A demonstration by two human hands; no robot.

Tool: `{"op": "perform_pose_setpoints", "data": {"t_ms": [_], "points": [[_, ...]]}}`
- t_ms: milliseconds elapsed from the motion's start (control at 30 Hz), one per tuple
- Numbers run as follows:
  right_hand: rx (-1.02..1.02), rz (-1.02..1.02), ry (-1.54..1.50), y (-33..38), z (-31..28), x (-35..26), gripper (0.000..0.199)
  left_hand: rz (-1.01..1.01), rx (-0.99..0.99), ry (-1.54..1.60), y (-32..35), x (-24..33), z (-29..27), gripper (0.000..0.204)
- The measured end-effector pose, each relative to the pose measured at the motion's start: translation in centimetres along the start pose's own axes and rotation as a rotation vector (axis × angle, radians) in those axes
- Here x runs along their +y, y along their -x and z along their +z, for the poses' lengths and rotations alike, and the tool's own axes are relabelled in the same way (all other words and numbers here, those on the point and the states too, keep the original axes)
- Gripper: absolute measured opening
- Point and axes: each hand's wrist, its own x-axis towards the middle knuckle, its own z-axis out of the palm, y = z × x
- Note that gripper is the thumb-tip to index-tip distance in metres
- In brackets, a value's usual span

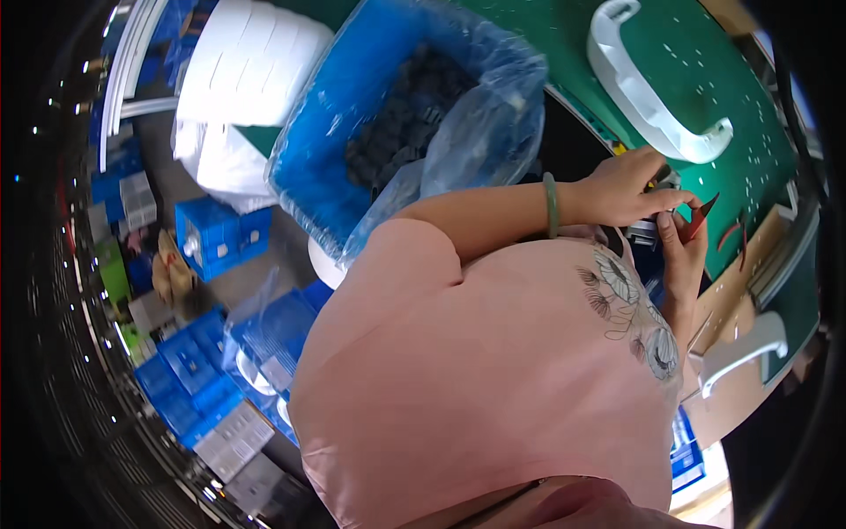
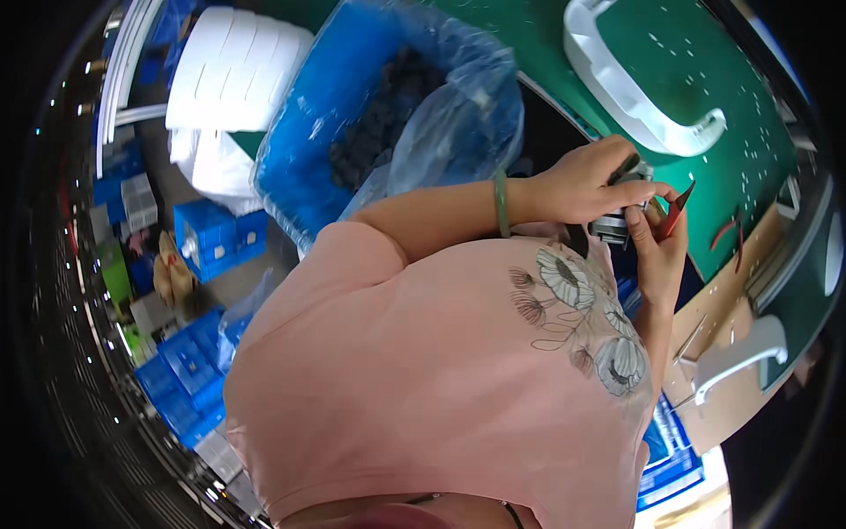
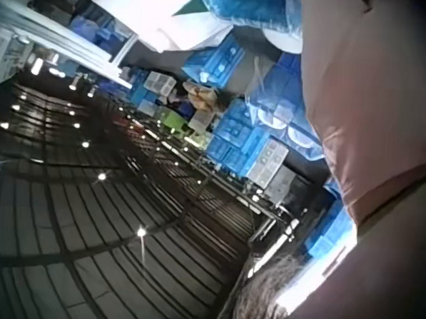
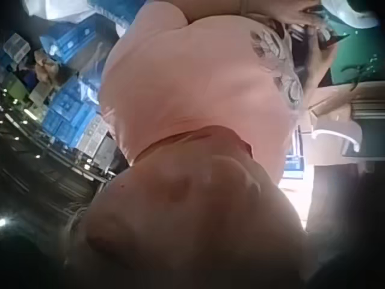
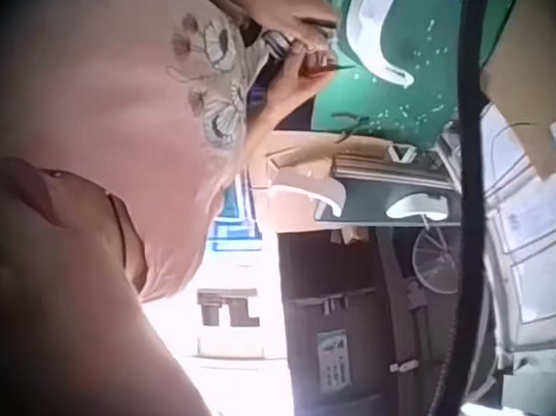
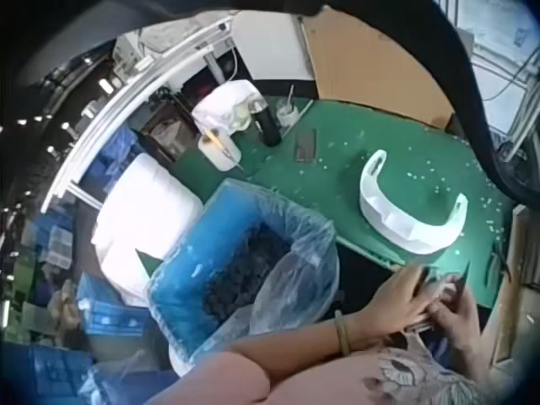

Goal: The person trims plastic parts with a blade, inserts small plastic components into them, and cleans the stacked parts with an air gun. Then, the person packs the parts into a plastic bag within a crate, ties the bag shut, and stacks the crate onto a pile of crates.

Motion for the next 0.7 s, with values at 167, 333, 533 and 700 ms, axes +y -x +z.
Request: {"op": "perform_pose_setpoints", "data": {"t_ms": [167, 333, 533, 700], "points": [[-0.218, 0.12, 0.1, -6.2, 4.9, -2.1, 0.062, -0.207, 0.032, -0.072, 0.6, -1.9, -6.9, 0.045], [-0.231, 0.461, 0.027, -9.7, 3.2, -1.2, 0.057, -0.039, 0.3, 0.027, 1.9, -8.3, -20.1, 0.021], [0.182, 0.364, -0.225, -13.9, -1.6, -1.7, 0.027, -0.852, 0.644, -0.948, 24.8, -35.1, -33.5, 0.054], [0.661, 0.321, 0.167, -12.8, -10.8, -0.6, 0.037, -1.381, 0.128, -1.056, 15.9, -30.0, -24.7, 0.065]]}}
